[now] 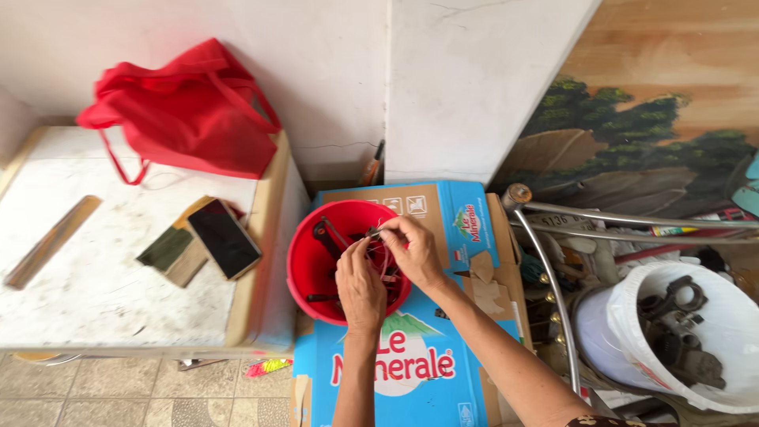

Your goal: The person takes small metal hardware parts out of a red bucket and a cardboard box and sorts them one at a time onto a mat on the work surface, arranging the parts in groups. The person handles each part by hand, moving items from the containers onto the mat.

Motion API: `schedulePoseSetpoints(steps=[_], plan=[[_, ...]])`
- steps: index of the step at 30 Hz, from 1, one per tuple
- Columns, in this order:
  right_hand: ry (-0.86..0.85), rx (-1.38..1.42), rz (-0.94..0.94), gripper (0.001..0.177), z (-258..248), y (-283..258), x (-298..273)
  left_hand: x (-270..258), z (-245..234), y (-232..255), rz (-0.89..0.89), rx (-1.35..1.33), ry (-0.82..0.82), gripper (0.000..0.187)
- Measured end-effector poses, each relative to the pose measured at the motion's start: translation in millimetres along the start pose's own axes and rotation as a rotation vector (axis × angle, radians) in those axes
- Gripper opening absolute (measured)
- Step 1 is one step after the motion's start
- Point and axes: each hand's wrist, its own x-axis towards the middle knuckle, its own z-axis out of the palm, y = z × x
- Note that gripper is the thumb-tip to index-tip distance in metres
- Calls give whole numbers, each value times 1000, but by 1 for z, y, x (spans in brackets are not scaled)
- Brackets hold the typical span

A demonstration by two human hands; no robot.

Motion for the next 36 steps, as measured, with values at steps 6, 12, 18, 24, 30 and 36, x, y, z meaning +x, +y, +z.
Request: schedulePoseSetpoints(steps=[6, 12, 18, 24, 30, 36], plan=[[-116, -62, -36, 7, 56, -2, -20, -3, -23, -50, -43, 218, 75, 44], [-215, -235, -84, 9, 72, 5, -31, -10, -27, -61, -120, 243, 23, 45], [-296, -201, -70, 13, 74, 8, -30, -11, -30, -57, -136, 233, 14, 44], [-327, -176, -79, 23, 73, 8, -35, -8, -29, -59, -156, 262, -33, 47], [-165, 10, 1, 14, 64, 2, -32, -9, -30, -61, -122, 279, -51, 48], [255, 61, 127, 14, 12, 26, -49, -6, -24, -53, -31, 218, -48, 50]])
